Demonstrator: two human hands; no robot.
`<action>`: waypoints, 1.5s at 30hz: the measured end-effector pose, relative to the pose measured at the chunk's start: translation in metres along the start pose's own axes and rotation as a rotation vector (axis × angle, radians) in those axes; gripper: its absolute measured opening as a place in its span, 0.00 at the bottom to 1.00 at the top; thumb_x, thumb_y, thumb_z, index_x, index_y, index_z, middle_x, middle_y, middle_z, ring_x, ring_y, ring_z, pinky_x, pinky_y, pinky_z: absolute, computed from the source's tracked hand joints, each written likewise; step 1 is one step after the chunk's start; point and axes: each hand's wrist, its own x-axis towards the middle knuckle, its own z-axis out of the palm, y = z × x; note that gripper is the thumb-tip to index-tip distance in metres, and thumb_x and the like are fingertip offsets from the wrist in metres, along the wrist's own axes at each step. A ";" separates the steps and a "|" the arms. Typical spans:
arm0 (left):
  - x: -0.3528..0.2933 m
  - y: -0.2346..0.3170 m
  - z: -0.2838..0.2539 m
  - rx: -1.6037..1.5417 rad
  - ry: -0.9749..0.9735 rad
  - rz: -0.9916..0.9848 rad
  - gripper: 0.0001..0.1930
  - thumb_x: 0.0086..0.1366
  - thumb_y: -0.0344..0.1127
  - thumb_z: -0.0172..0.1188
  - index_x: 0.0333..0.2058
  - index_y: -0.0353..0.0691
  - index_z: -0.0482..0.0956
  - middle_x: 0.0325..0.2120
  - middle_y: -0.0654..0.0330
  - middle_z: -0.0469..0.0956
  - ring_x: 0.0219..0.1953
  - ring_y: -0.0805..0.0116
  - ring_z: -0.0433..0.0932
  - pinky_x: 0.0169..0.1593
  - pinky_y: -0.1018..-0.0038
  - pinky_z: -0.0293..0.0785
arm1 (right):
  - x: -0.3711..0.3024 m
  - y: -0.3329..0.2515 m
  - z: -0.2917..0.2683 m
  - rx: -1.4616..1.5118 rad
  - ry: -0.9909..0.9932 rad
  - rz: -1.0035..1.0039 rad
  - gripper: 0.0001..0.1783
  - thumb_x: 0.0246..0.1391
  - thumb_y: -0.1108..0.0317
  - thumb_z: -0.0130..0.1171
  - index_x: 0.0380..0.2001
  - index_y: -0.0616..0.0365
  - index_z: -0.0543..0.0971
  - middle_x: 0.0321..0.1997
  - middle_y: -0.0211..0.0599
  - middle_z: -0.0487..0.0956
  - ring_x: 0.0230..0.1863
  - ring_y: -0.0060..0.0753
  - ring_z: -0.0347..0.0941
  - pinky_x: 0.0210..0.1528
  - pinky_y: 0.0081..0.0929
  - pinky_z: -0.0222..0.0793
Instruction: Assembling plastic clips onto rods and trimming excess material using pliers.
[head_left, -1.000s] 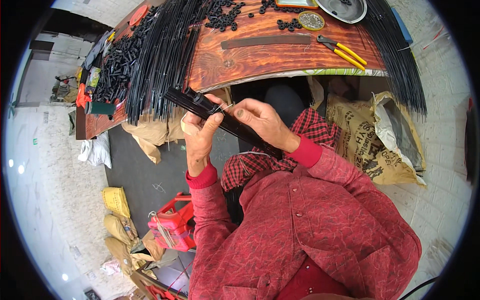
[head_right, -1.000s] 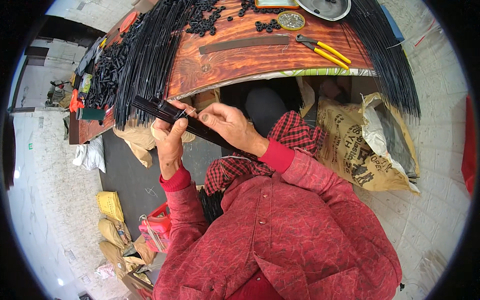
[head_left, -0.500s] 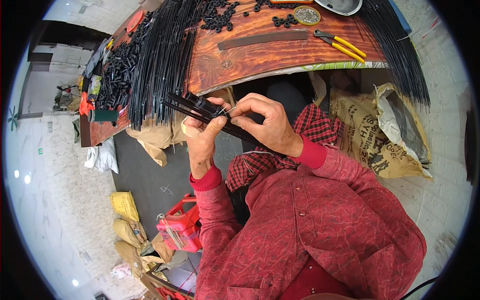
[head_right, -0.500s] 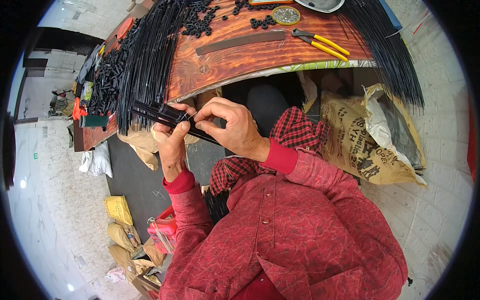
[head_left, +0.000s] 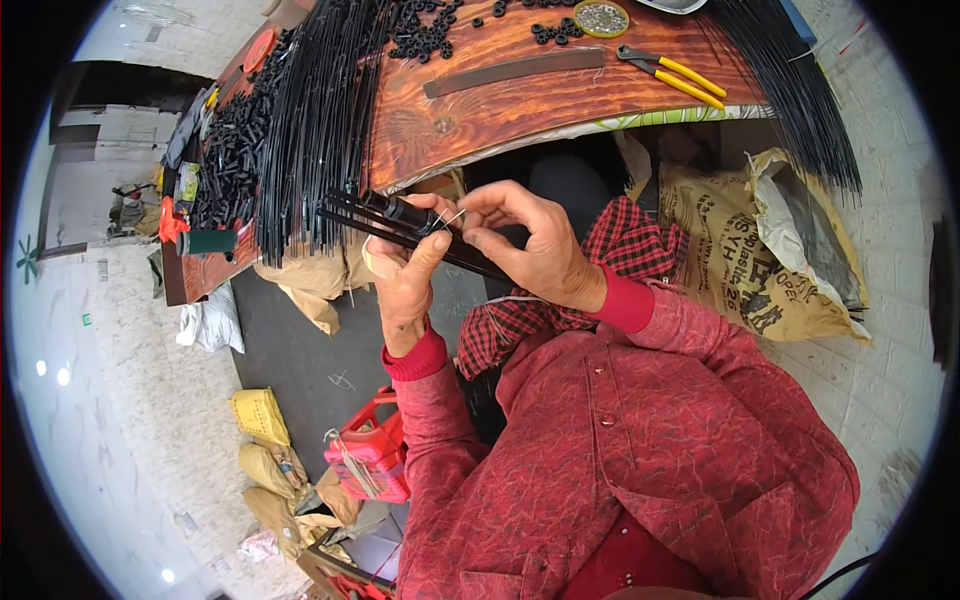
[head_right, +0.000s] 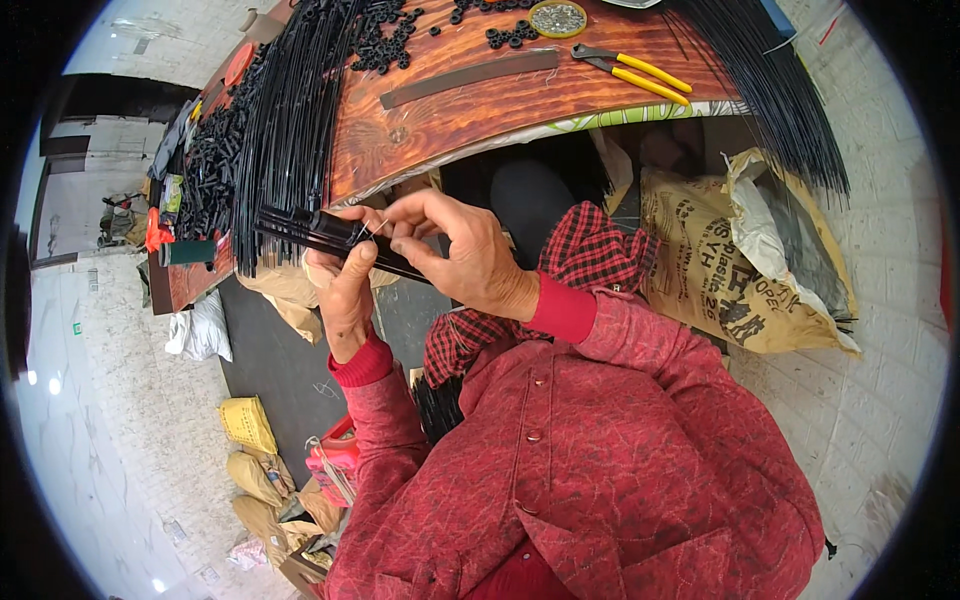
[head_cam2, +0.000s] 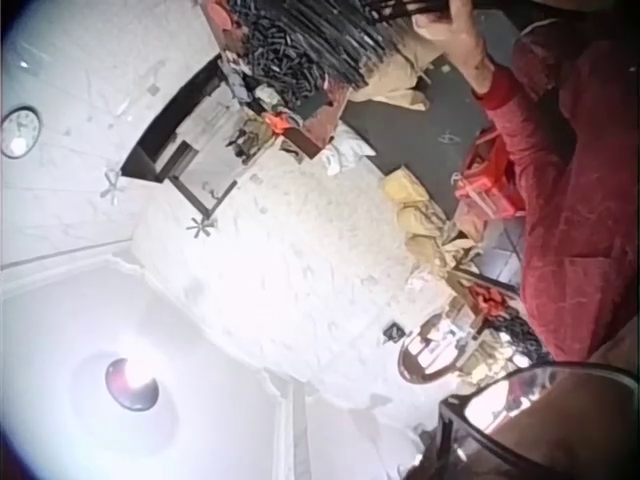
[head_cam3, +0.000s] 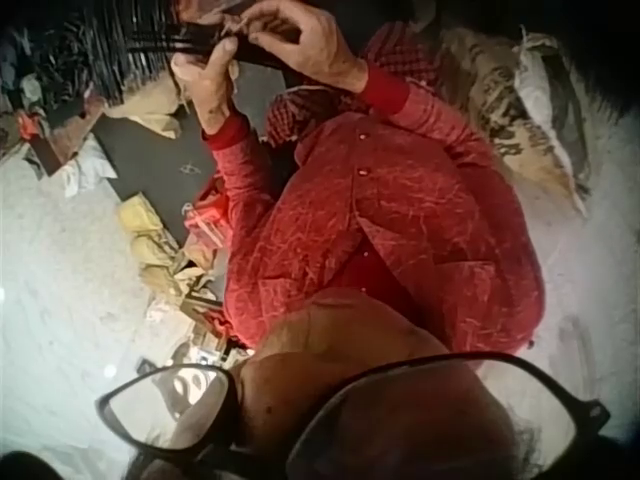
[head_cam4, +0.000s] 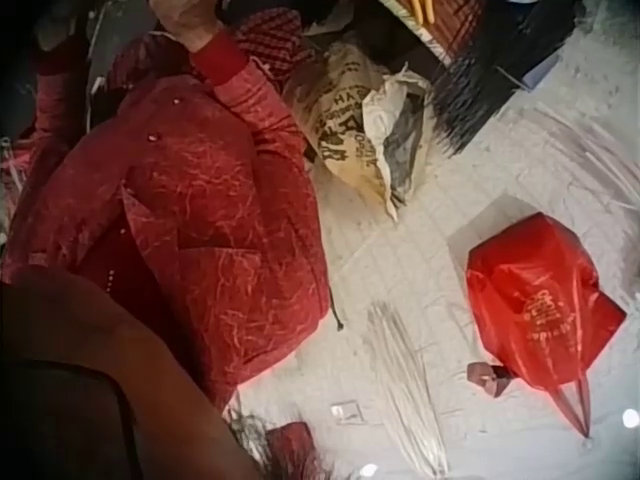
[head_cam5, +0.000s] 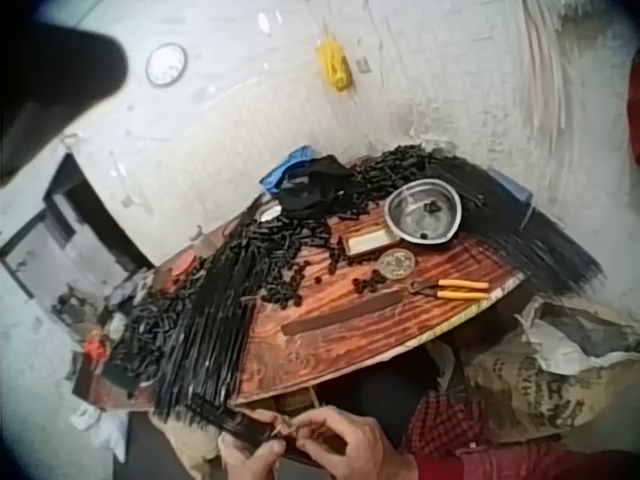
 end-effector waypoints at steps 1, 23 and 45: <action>0.001 0.001 0.000 -0.005 0.004 -0.017 0.20 0.55 0.28 0.69 0.46 0.33 0.75 0.38 0.55 0.78 0.42 0.66 0.76 0.50 0.70 0.72 | 0.002 -0.003 0.000 0.099 0.020 0.076 0.10 0.49 0.81 0.63 0.37 0.64 0.79 0.36 0.37 0.80 0.38 0.31 0.80 0.41 0.24 0.76; 0.001 -0.001 -0.002 -0.001 0.058 -0.060 0.24 0.54 0.28 0.71 0.49 0.34 0.75 0.38 0.54 0.80 0.42 0.67 0.79 0.49 0.71 0.74 | 0.005 0.013 -0.014 0.133 -0.169 0.079 0.09 0.52 0.79 0.61 0.38 0.63 0.79 0.40 0.35 0.76 0.41 0.24 0.77 0.44 0.22 0.75; 0.001 0.006 -0.009 0.068 0.052 -0.122 0.26 0.49 0.29 0.73 0.48 0.31 0.77 0.37 0.54 0.82 0.35 0.72 0.79 0.42 0.78 0.74 | 0.044 0.034 -0.023 0.455 -0.616 0.633 0.18 0.52 0.54 0.70 0.30 0.57 0.77 0.28 0.24 0.75 0.30 0.14 0.69 0.34 0.16 0.66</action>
